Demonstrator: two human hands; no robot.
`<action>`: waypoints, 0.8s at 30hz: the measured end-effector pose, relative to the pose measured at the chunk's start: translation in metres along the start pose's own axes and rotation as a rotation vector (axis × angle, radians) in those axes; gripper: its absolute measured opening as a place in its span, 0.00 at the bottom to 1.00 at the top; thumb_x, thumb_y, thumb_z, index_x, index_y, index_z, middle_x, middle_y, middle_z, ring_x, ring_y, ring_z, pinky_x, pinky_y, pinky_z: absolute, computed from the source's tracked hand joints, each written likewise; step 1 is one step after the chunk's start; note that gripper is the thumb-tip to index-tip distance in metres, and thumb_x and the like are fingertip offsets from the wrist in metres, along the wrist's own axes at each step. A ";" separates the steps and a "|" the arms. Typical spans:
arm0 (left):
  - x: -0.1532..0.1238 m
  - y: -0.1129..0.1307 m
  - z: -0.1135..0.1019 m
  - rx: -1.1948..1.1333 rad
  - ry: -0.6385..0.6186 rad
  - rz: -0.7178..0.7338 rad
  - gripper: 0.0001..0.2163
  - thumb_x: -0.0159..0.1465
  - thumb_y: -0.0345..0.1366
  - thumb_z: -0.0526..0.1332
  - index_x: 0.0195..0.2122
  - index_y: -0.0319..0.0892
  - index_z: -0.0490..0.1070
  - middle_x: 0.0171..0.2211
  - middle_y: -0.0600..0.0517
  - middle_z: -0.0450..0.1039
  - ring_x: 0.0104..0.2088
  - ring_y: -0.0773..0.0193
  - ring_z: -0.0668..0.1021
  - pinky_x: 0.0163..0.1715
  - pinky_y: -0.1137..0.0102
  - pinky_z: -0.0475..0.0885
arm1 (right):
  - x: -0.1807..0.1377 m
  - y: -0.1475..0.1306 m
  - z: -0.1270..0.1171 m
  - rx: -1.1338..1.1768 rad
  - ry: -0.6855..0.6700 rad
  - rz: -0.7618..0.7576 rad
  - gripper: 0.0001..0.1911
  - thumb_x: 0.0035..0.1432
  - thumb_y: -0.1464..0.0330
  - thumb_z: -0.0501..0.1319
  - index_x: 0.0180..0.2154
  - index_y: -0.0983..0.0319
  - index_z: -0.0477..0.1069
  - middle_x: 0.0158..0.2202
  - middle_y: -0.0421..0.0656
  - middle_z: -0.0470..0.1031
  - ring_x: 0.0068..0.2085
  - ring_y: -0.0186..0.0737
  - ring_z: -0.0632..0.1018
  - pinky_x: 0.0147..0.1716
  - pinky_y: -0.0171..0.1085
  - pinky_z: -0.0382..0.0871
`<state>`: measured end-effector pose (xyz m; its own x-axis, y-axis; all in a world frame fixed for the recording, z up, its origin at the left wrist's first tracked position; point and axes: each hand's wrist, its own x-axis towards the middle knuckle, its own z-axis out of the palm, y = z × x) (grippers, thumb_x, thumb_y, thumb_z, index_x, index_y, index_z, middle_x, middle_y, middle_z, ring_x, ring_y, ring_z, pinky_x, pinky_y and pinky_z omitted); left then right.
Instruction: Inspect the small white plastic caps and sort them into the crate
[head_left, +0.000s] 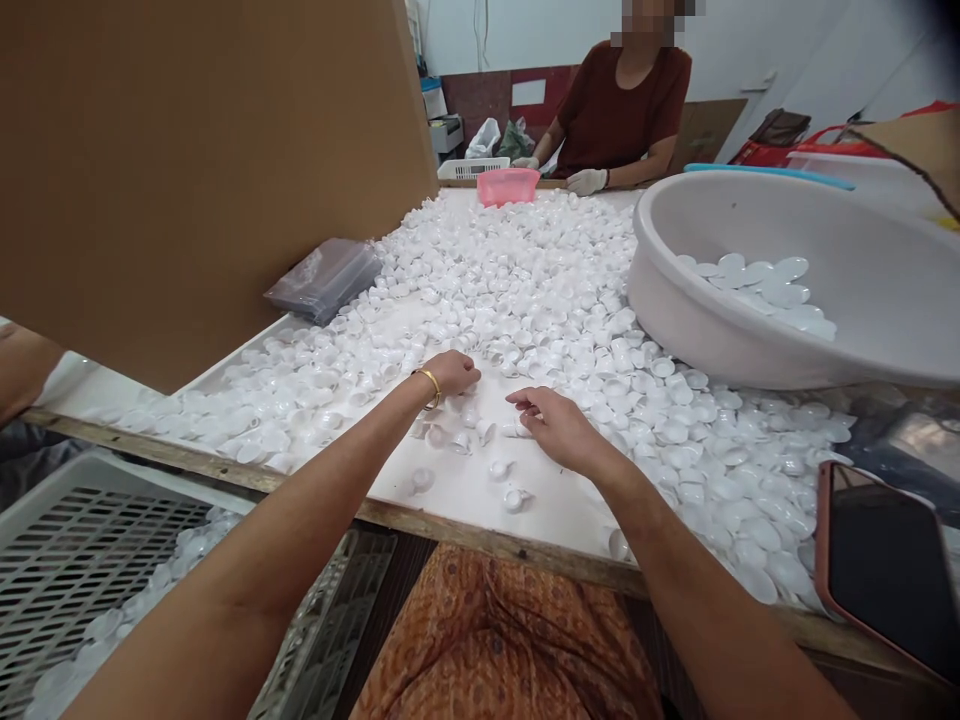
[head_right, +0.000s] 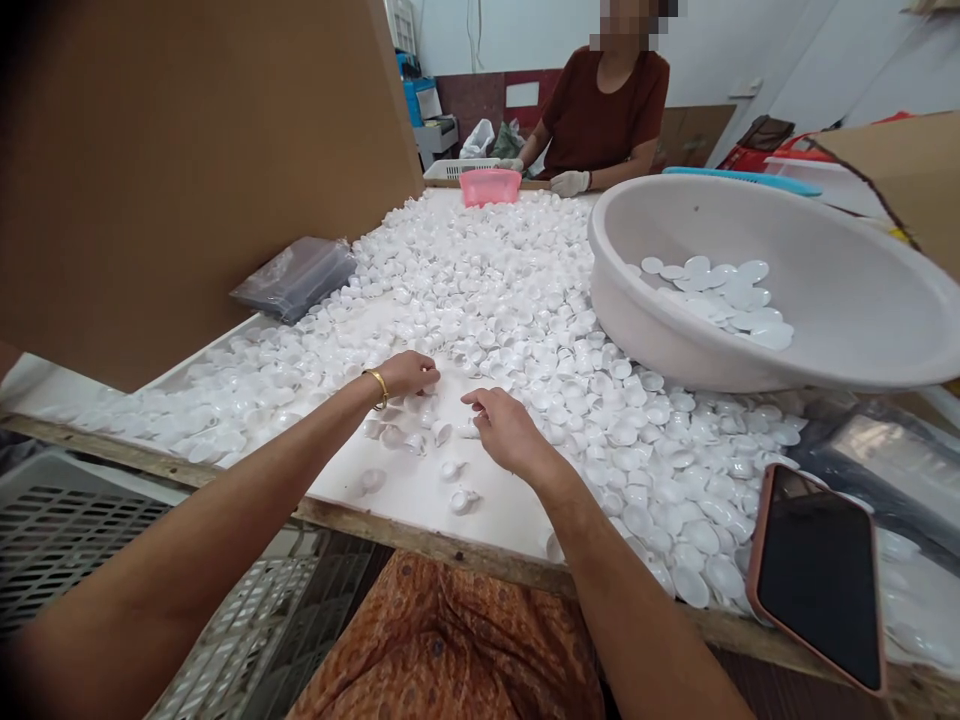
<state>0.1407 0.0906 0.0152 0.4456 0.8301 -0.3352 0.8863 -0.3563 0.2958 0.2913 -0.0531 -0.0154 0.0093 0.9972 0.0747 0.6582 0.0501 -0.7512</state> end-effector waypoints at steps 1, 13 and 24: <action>0.003 0.002 0.000 0.008 -0.019 -0.002 0.09 0.54 0.40 0.56 0.29 0.42 0.71 0.20 0.54 0.73 0.22 0.65 0.72 0.23 0.73 0.63 | 0.000 0.001 -0.002 0.010 -0.008 0.006 0.17 0.55 0.77 0.52 0.45 0.59 0.69 0.42 0.45 0.72 0.42 0.37 0.74 0.41 0.38 0.68; -0.021 0.006 0.000 0.131 0.203 0.069 0.13 0.61 0.43 0.50 0.38 0.45 0.71 0.36 0.51 0.74 0.37 0.60 0.74 0.35 0.69 0.65 | 0.002 0.011 -0.003 0.101 -0.108 0.107 0.21 0.47 0.84 0.49 0.38 0.60 0.71 0.41 0.44 0.73 0.40 0.37 0.75 0.35 0.34 0.69; -0.050 -0.001 0.023 0.238 0.292 0.311 0.09 0.59 0.37 0.57 0.36 0.44 0.76 0.35 0.47 0.70 0.42 0.56 0.68 0.44 0.65 0.65 | -0.003 -0.003 -0.002 -0.159 -0.043 -0.109 0.13 0.55 0.68 0.58 0.44 0.60 0.69 0.43 0.46 0.70 0.46 0.43 0.70 0.44 0.42 0.65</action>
<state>0.1208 0.0394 0.0109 0.6701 0.7422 0.0121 0.7361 -0.6665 0.1180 0.2903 -0.0562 -0.0120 -0.0982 0.9880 0.1192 0.7645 0.1516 -0.6265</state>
